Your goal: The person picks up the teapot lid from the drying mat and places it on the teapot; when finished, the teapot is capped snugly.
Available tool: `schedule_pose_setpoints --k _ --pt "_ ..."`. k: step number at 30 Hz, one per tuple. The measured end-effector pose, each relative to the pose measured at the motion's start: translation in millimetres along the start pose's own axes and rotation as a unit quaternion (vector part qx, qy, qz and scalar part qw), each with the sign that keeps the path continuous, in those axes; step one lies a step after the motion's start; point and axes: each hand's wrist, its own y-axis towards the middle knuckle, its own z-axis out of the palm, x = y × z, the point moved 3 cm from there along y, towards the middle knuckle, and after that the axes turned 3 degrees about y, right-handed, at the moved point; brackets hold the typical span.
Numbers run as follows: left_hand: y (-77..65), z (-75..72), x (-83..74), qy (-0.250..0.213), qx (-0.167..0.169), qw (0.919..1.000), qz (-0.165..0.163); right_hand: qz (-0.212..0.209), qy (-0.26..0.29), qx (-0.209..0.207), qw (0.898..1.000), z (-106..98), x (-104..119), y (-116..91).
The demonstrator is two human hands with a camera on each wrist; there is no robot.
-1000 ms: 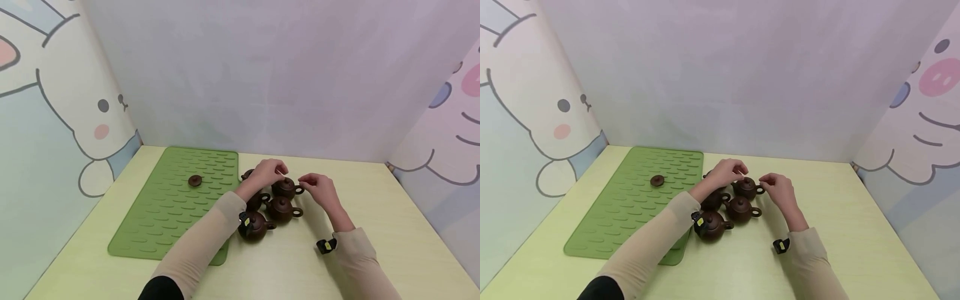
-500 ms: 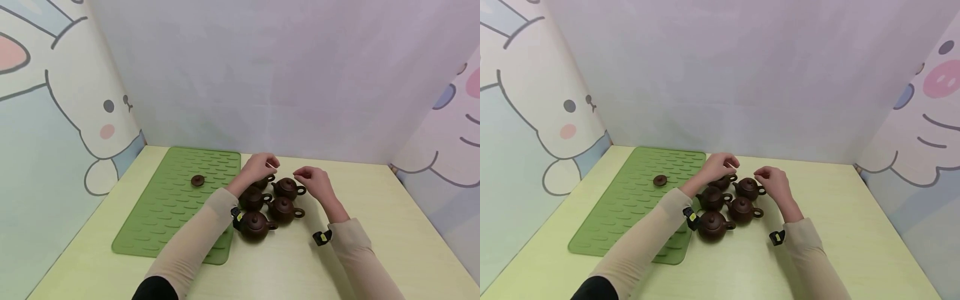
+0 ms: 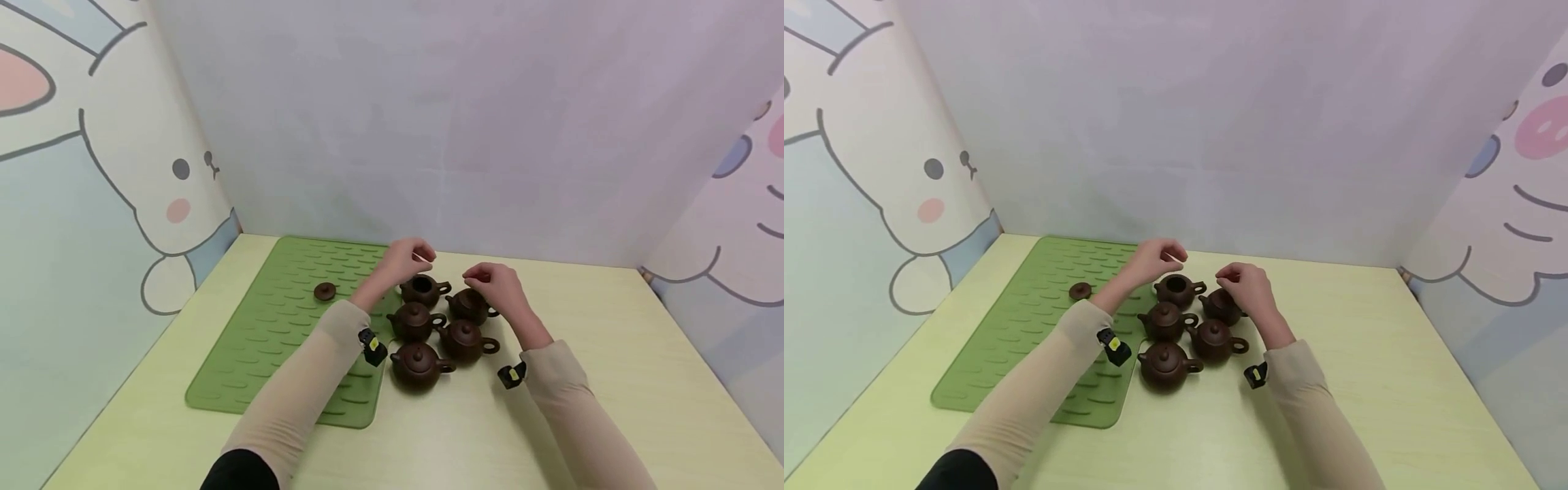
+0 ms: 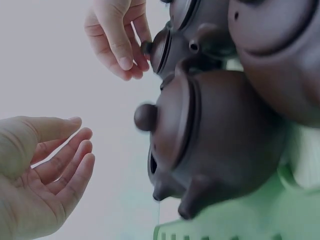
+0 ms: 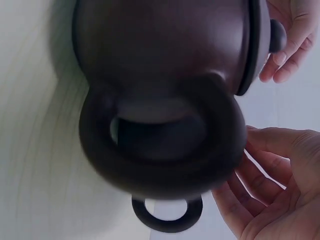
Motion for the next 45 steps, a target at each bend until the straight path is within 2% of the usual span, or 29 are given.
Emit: schedule_pose_setpoints --k 19,36,45 --pt "-16.8 -34.2 47.5 -0.025 -0.033 0.9988 -0.026 -0.005 -0.005 0.011 1.0 18.1 -4.5 13.3" --pt "-37.2 -55.2 93.2 0.01 -0.055 0.9967 -0.058 -0.003 -0.013 0.035 0.999 29.4 -6.4 15.9" --pt "-53.9 -68.1 112.8 0.013 -0.065 0.9944 -0.082 -0.005 -0.016 0.048 0.999 32.2 -4.6 14.5"
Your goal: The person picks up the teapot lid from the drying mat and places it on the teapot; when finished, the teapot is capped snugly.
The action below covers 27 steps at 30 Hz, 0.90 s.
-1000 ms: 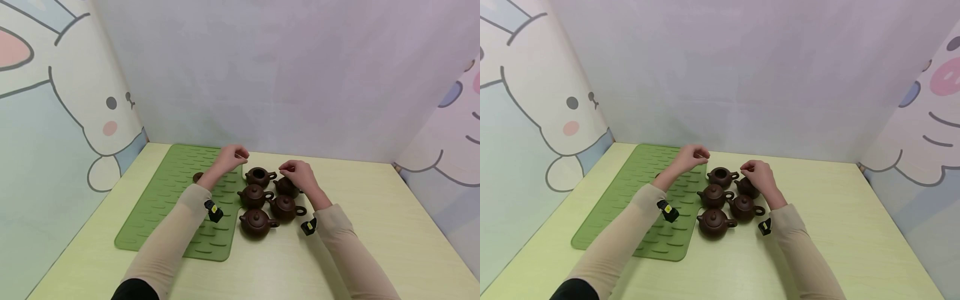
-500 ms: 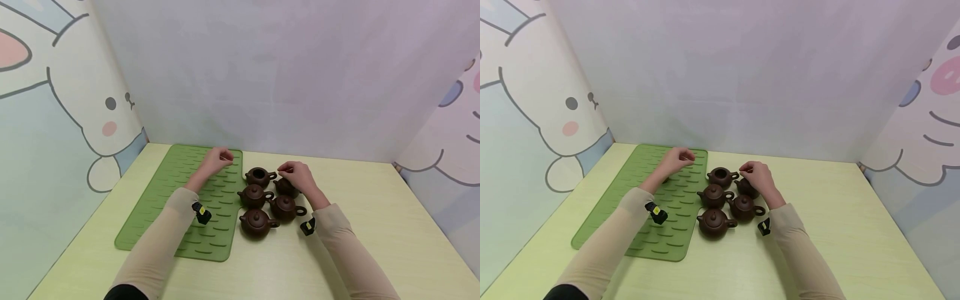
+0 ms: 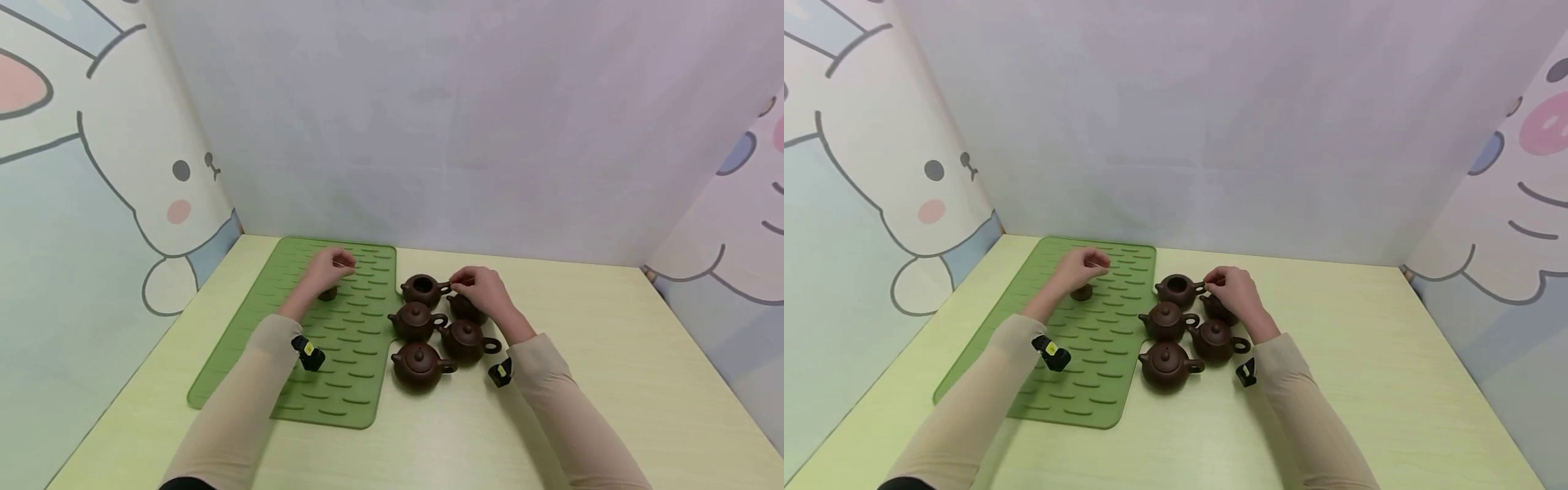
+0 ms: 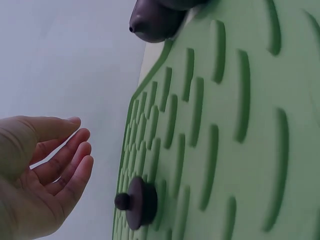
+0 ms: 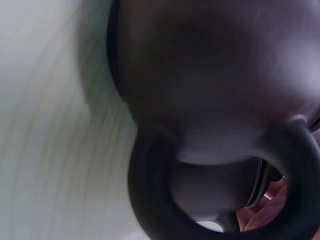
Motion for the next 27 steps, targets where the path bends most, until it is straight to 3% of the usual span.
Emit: schedule_pose_setpoints --k 14,27 --pt "-15.4 -11.0 42.4 -0.02 -0.001 0.9993 -0.031 -0.005 0.002 -0.005 1.0 0.2 -0.1 -0.7" --pt "-22.2 -9.5 57.3 -0.01 -0.002 0.9982 -0.06 -0.003 0.008 -0.007 1.0 1.3 -0.4 -1.3"
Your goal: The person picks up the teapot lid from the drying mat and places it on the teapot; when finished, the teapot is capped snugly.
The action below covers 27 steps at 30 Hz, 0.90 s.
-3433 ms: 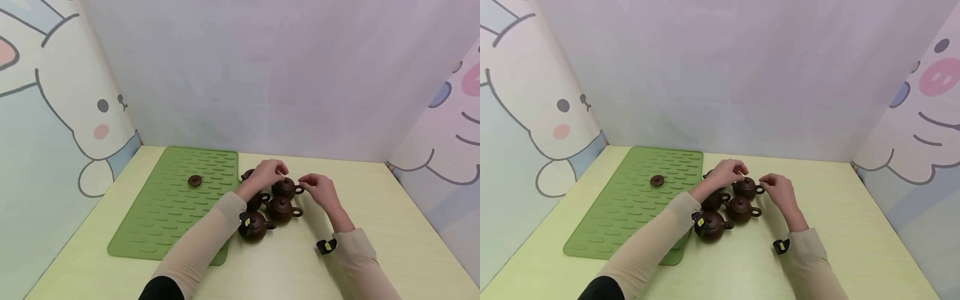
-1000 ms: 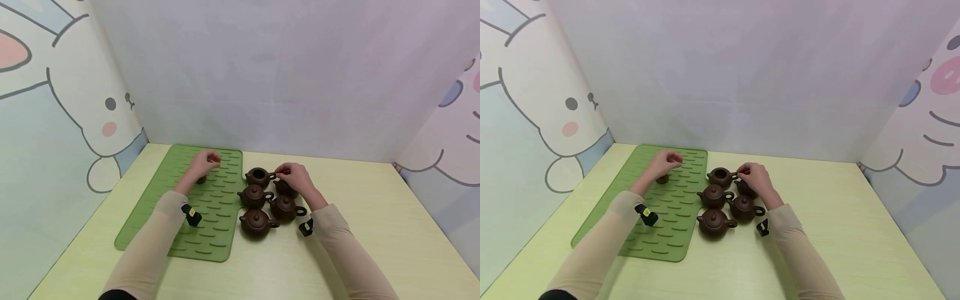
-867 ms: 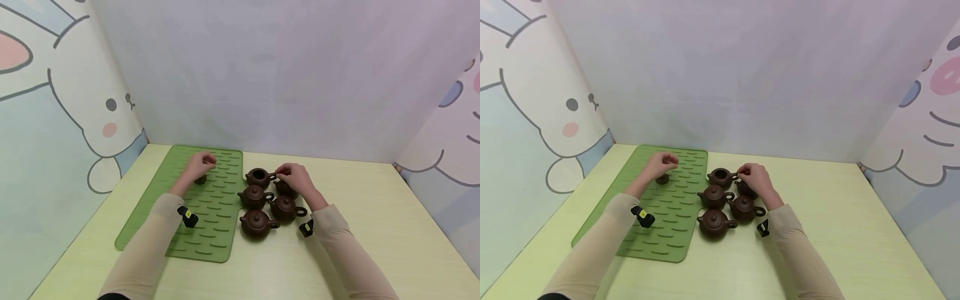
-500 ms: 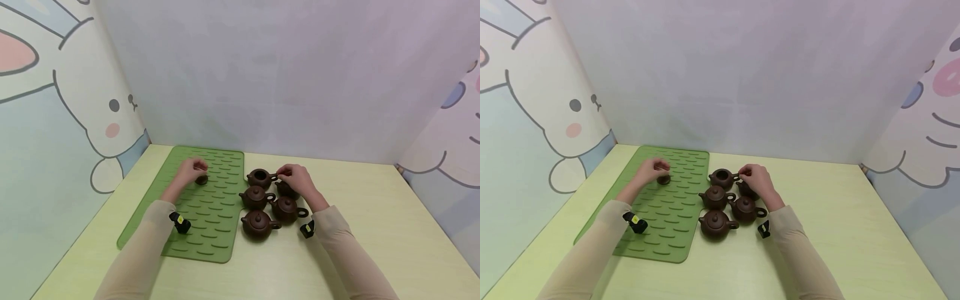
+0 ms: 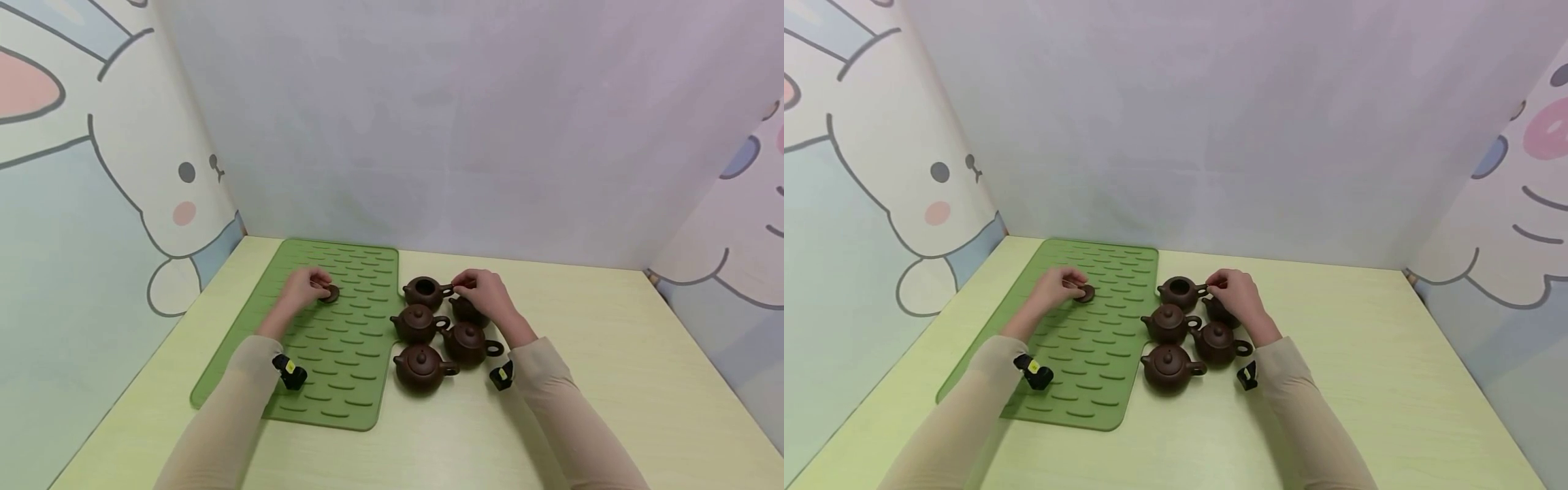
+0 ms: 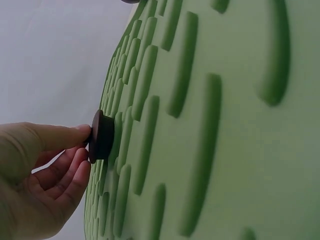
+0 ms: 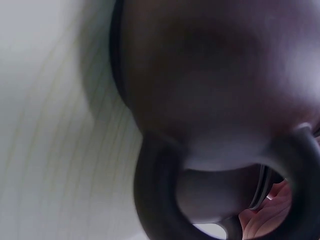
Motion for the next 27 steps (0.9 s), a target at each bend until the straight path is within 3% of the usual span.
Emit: schedule_pose_setpoints --k 7,12,27 --pt "1.2 1.2 -5.8 0.008 -0.014 0.9998 -0.012 0.001 0.004 0.0 1.0 -0.2 -1.5 0.5" --pt "6.1 4.1 -17.9 0.019 -0.016 0.9997 -0.004 0.004 0.006 -0.001 1.0 0.4 -2.3 0.7" --pt "23.7 39.2 -93.1 -0.005 0.004 0.9981 0.061 0.006 0.017 -0.002 1.0 3.3 -3.2 0.3"
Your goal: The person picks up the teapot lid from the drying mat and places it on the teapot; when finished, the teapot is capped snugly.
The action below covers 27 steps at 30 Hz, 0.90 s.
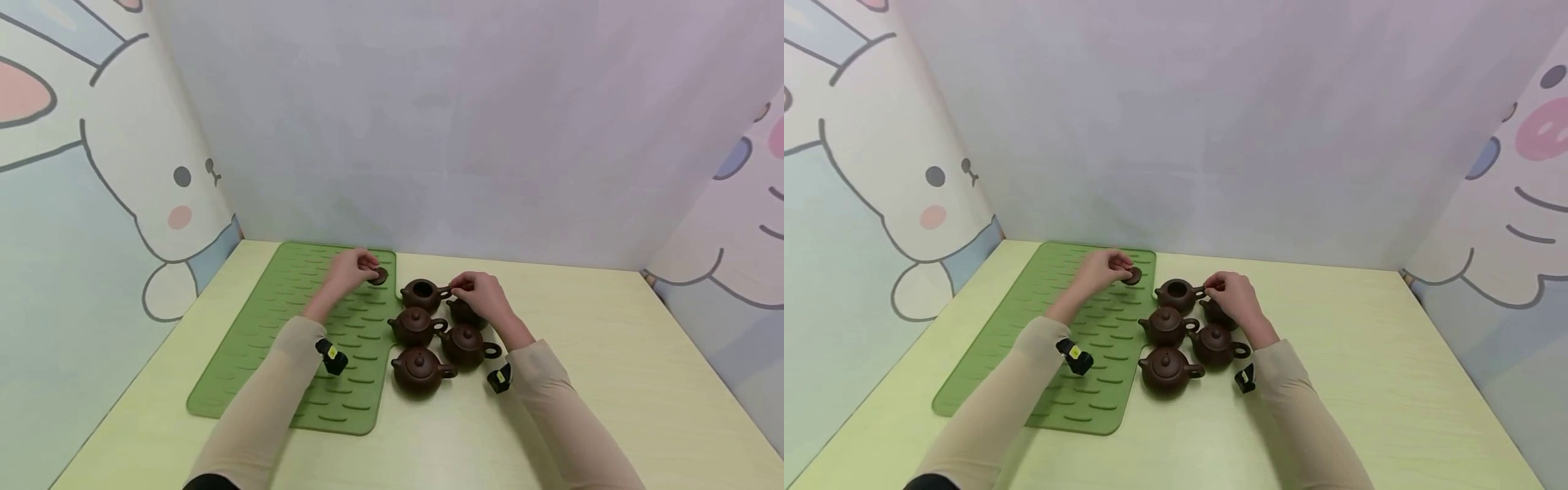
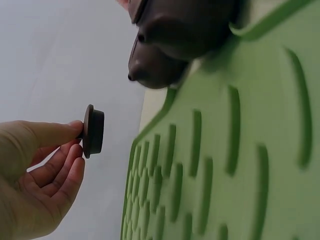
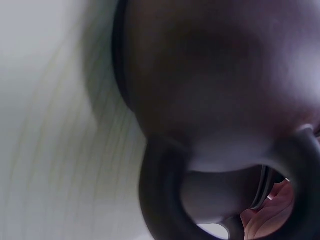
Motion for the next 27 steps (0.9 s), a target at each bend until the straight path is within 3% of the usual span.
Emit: schedule_pose_setpoints --k 6,12,27 --pt "7.4 17.7 -23.5 -0.004 0.009 0.9998 0.02 -0.001 0.003 -0.003 1.0 1.6 1.2 -0.2" --pt "10.6 35.2 -36.9 -0.003 0.019 0.9993 0.033 -0.003 0.003 -0.004 1.0 3.4 1.8 0.5" --pt "11.8 68.0 -39.4 0.042 0.048 0.9965 0.055 -0.009 0.005 -0.002 1.0 9.1 1.1 -2.2"
